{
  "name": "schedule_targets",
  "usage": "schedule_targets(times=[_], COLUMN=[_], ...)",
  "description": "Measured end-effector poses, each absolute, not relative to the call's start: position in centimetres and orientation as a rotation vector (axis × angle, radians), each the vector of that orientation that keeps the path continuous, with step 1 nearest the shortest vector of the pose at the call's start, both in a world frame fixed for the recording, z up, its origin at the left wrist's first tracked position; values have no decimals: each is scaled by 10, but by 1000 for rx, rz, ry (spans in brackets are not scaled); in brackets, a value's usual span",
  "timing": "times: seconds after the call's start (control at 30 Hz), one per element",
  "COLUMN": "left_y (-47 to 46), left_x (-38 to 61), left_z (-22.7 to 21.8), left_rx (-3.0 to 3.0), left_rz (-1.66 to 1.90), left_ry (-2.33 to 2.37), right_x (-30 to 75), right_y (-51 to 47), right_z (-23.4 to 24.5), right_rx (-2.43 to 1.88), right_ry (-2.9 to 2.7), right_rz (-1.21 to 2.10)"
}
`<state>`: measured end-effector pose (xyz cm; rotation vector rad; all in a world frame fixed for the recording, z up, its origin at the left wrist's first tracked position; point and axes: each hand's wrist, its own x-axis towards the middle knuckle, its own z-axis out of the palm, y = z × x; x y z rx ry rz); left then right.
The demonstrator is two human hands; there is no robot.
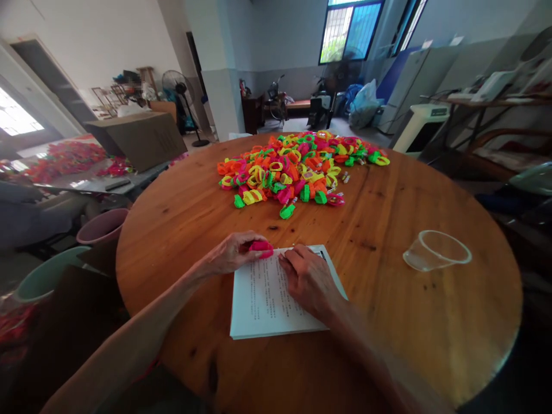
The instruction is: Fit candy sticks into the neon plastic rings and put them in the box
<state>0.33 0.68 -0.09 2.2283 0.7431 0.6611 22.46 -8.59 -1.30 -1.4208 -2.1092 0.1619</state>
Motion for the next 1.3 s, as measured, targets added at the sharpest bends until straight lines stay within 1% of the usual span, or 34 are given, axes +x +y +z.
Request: schedule_targets(times=[0.3,0.6,0.77,1.0,1.13,1.3], left_y=[9,5,5,5,4,8], left_x=[2,3,3,4,8,9], left_z=[-9,0,1,-1,-5,-7], left_rx=[2236,2256,2261,2299,2286,2260], left_rz=[694,659,648,654,715,678], left_ry=[663,651,657,662,664,701], right_x=[218,220,223,221,215,211], right_y=[-71,-70,-72,-74,-77,-73], right_z=[-13,-17,-15,-9,-2,7], right_rx=[-1313,-1190,-1245,-1313,-1364,-1404], right_ry=[-2070,-2087,-2245,-2479,-2586,-2664], right_rz=[227,225,108,-176,-327,-357])
